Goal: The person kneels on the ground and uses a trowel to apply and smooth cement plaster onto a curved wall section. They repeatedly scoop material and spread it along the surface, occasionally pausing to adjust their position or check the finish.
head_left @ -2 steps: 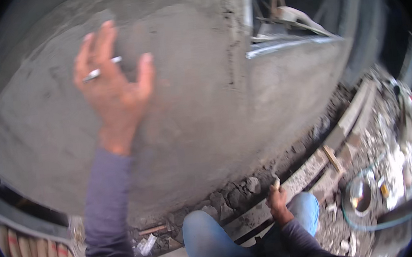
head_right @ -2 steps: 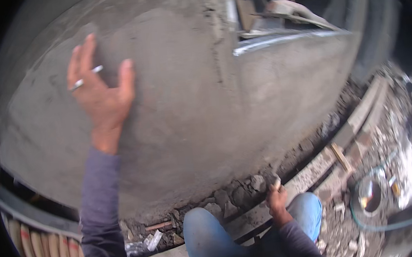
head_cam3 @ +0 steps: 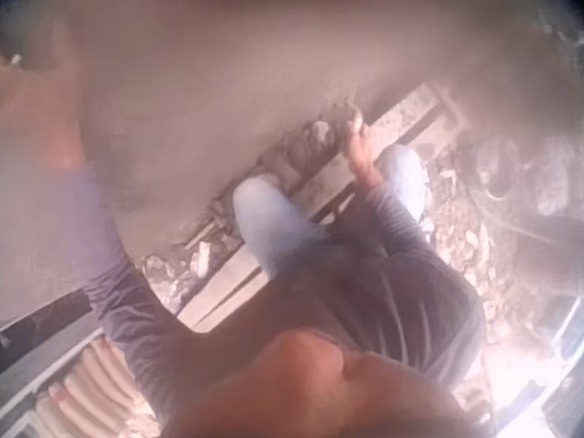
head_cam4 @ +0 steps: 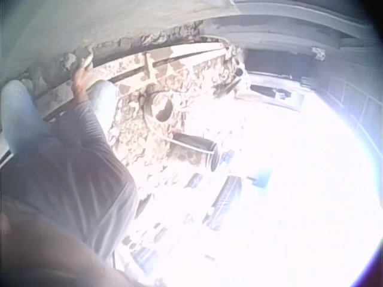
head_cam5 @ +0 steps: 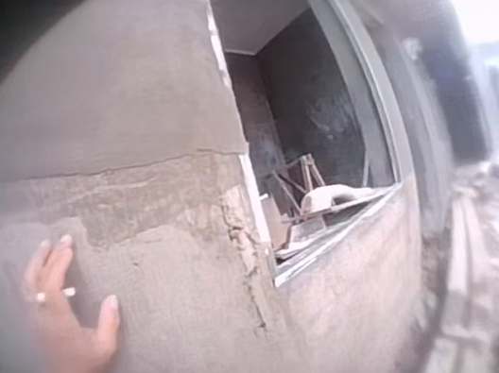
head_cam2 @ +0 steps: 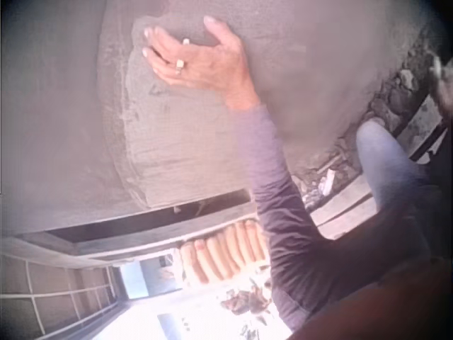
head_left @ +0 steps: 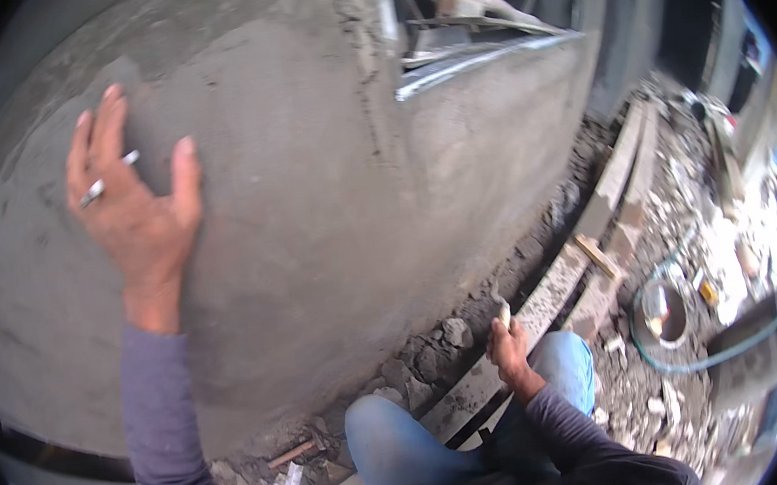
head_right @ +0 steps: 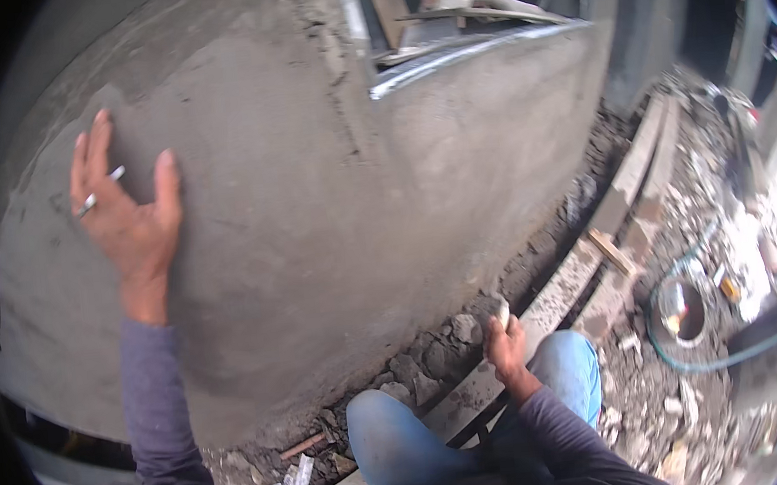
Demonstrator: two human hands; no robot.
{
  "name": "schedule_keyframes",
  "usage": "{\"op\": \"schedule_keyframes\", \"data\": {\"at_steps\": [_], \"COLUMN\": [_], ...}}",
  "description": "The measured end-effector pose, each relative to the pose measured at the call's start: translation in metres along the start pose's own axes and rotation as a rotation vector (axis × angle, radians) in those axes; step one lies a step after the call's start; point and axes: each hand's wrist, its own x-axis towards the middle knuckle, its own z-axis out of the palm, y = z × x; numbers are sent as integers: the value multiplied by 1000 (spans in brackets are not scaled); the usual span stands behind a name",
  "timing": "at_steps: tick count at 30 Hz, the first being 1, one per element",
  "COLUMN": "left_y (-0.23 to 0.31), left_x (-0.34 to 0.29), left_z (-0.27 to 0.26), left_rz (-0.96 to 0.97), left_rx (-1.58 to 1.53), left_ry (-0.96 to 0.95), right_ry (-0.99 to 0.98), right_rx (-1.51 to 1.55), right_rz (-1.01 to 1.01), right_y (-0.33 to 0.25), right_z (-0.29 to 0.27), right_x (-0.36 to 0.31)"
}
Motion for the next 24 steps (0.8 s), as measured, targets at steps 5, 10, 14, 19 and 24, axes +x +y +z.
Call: {"op": "schedule_keyframes", "data": {"at_steps": [5,10,14,19,24], "left_y": [-6,-12,-17,12,64], "left_x": [-6,-13,-11,-7,-1], "left_z": [5,18,28,21,16], "left_rz": [146,184,232,231,217], "left_rx": [61,-50,-70,-147,-193], "left_ry": [-23,33,35,16,-35], "right_ry": [105,289,194,352,425], "right_rx": [-102,60,225,-45,-340], "right_rz": [-327,-149,-200,251,171], "right_y": [-82,-106,-64,49,119], "right_z": [20,54,73,47,-16], "right_x": [-20,1,32,45,73]}}
